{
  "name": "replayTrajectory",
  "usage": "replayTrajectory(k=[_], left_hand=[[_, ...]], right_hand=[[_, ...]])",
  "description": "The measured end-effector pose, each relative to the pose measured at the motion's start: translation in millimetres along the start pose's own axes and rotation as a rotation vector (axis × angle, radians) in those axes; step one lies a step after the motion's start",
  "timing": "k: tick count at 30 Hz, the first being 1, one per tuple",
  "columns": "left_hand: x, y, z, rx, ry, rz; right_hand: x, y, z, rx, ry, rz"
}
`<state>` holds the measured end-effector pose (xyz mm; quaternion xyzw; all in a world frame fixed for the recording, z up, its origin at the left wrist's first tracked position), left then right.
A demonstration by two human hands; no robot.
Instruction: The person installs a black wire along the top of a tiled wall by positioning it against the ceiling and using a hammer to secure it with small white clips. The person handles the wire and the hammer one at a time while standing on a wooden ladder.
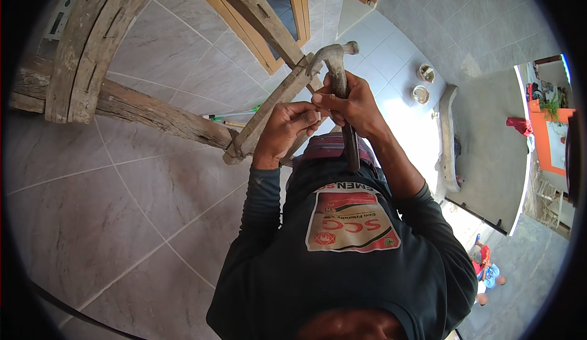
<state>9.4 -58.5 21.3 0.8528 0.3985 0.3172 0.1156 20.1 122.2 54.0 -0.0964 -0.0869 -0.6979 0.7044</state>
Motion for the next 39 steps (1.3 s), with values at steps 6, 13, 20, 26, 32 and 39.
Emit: replayTrajectory(k=[6, 13, 20, 26, 32, 39], left_hand=[[1, 0, 6, 0.011, -0.020, -0.020], [1, 3, -1, 0.073, -0.159, -0.021], [-2, 1, 6, 0.055, -0.112, -0.030], [-10, -4, 15, 0.106, -0.041, -0.089], [-29, -12, 20, 0.165, -0.011, -0.271], [-56, -32, 22, 0.331, -0.065, -0.443]], right_hand=[[0, -1, -4, -0.057, 0.019, -0.043], [-1, 0, -7, -0.074, 0.035, -0.067], [3, 5, -6, -0.074, 0.026, -0.108], [-2, 2, -17, -0.002, 0.044, -0.135], [-18, 4, -17, 0.041, 0.069, -0.133], [-9, 20, 6, 0.110, -0.156, 0.106]])
Point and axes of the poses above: each hand's wrist, its own y-axis away from the middle knuckle, its own x-axis out of the palm, z = x × y, the point moved 1 cm from there along -y, towards the middle knuckle, and after that the axes turned 15 degrees about -x, right-handed, at the moved point
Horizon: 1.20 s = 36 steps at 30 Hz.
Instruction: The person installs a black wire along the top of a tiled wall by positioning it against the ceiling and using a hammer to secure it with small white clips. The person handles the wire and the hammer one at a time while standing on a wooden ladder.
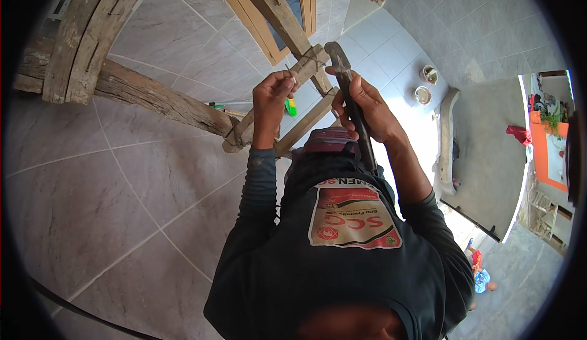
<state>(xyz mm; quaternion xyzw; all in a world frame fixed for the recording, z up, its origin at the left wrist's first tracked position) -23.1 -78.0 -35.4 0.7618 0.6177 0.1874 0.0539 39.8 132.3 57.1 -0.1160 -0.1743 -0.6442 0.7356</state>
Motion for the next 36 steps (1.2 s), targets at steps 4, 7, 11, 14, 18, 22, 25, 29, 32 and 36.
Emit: replayTrajectory(k=[4, 7, 11, 14, 18, 22, 25, 29, 32, 36], left_hand=[[1, -17, 2, 0.139, -0.427, -0.230], [3, -29, -1, 0.250, -0.698, -0.392], [1, -46, 18, 0.481, -0.922, -0.410], [3, -50, 23, 0.511, -0.974, -0.450], [4, -48, 18, 0.390, -0.873, -0.447], [8, -50, 20, 0.377, -0.830, -0.471], [9, -50, 19, 0.421, -0.844, -0.502], [9, -50, 23, 0.423, -0.856, -0.530], [12, -49, 23, 0.451, -0.838, -0.558], [13, -45, 28, 0.426, -0.818, -0.560]], right_hand=[[-10, 8, -31, 0.043, 0.529, -0.069], [-12, 3, -34, 0.007, 0.528, -0.044], [-11, -14, -26, -0.003, 0.591, 0.053], [-12, -27, -30, -0.119, 0.763, 0.096], [-1, -33, -26, -0.304, 0.876, 0.094], [-4, -38, -45, -0.350, 0.890, 0.048], [-12, -52, -52, -0.316, 1.087, 0.252], [9, -43, -31, -0.406, 1.007, 0.145], [-6, -46, -48, -0.430, 1.063, 0.158], [-12, -51, -49, -0.325, 1.203, 0.250]])
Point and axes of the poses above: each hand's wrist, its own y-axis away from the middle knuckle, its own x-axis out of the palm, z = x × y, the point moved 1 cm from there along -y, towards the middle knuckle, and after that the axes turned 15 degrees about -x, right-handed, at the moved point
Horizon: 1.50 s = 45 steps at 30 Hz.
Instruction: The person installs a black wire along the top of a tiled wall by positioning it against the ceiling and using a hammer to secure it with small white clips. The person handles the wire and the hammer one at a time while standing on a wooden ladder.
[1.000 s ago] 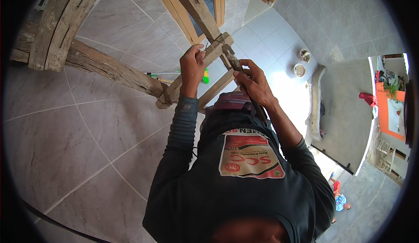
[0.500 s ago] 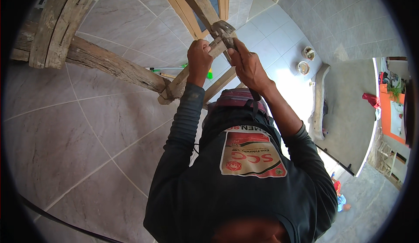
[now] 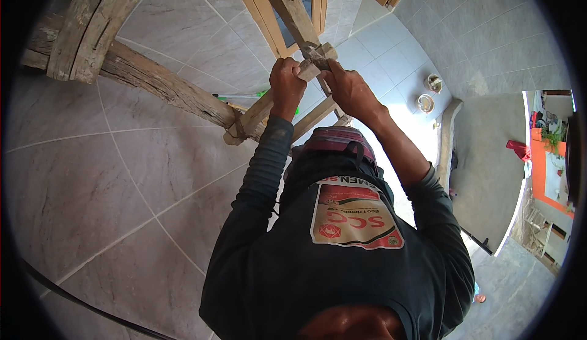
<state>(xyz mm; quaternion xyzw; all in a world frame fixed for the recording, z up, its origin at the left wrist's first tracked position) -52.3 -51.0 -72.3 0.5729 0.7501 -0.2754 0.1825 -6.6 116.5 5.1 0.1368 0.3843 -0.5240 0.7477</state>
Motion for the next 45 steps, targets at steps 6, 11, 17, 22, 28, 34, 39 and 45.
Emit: replayTrajectory(k=[6, 11, 17, 22, 28, 34, 39, 45], left_hand=[[-1, -1, 8, 0.035, 0.111, -0.046], [-12, -4, 14, -0.376, 0.597, 0.183], [-28, 3, -6, -0.645, 1.062, 0.396], [-31, 21, -12, -0.817, 1.358, 0.493], [-37, 42, -12, -0.939, 1.747, 0.894], [-42, 51, -16, -1.018, 1.771, 0.933], [-38, 66, -32, -0.795, 1.193, 0.496], [-22, 59, -5, -0.465, 0.708, 0.058]], right_hand=[[-11, 0, 26, -0.081, -0.133, -0.298], [-15, 6, 18, 0.055, -0.184, -0.269], [-19, 12, 15, 0.152, -0.290, -0.259], [-9, 14, 11, 0.237, -0.430, -0.289], [-12, -6, 19, 0.398, -0.703, -0.146], [-3, -14, 7, 0.328, -0.788, -0.127], [12, -19, 12, 0.404, -0.690, -0.189], [19, -17, 11, 0.403, -0.614, -0.189]])
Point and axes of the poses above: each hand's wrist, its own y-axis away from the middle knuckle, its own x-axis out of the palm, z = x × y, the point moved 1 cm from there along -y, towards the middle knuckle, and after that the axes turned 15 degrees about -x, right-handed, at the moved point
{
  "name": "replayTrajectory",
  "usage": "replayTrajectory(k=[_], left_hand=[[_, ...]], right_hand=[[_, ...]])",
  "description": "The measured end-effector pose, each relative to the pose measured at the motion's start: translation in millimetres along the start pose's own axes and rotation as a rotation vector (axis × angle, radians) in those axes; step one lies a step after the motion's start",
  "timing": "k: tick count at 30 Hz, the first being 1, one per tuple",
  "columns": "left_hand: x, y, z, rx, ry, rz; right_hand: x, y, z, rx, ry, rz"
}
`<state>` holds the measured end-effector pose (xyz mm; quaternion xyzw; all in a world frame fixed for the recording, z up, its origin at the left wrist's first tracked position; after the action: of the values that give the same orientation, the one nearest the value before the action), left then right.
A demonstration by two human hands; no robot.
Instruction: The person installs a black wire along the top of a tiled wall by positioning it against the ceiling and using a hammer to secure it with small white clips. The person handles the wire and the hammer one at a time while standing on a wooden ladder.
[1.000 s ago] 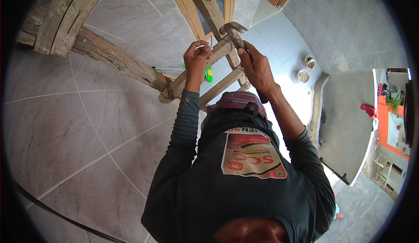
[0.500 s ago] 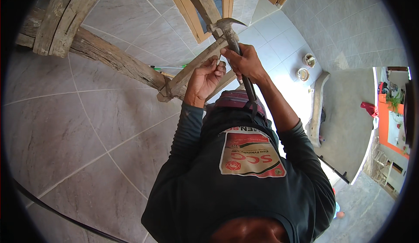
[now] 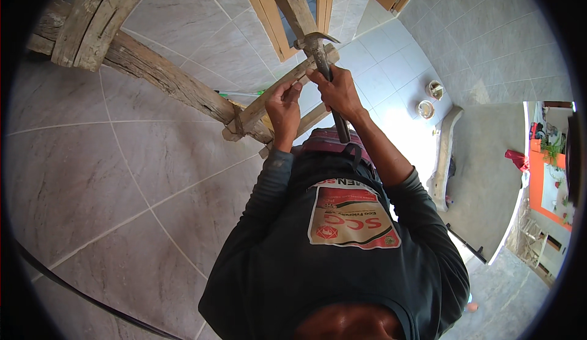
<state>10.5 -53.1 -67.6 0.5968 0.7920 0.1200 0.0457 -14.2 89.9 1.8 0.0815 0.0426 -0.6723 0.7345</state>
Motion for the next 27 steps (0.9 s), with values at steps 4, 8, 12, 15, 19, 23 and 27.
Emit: replayTrajectory(k=[4, 8, 12, 15, 19, 23, 27], left_hand=[[-6, -17, -4, -0.040, -0.086, -0.035], [5, -16, 2, 0.013, -0.072, -0.107], [9, -12, 16, 0.059, -0.078, -0.161], [13, -10, 20, 0.022, -0.036, -0.178], [16, -13, 23, -0.035, 0.050, -0.195], [21, -11, 19, -0.079, 0.149, -0.194], [25, -10, 22, -0.100, 0.212, -0.207]], right_hand=[[-10, 2, -5, -0.080, 0.129, 0.010], [-17, 8, 1, -0.015, 0.177, 0.048], [-21, 11, -5, -0.183, 0.366, 0.064], [-19, 17, -12, -0.295, 0.329, 0.076], [-20, 19, 2, -0.370, 0.316, 0.232], [-14, 17, 2, -0.554, 0.256, 0.263], [-15, 9, -9, -0.687, 0.402, 0.318]])
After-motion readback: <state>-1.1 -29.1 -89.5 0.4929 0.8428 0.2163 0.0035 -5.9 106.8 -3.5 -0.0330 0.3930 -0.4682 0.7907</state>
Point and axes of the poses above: each hand's wrist, its own y-axis away from the middle knuckle, its own x-axis out of the palm, z = x × y, the point moved 1 cm from there along -y, towards the middle knuckle, and after that the axes turned 15 degrees about -x, right-handed, at the moved point
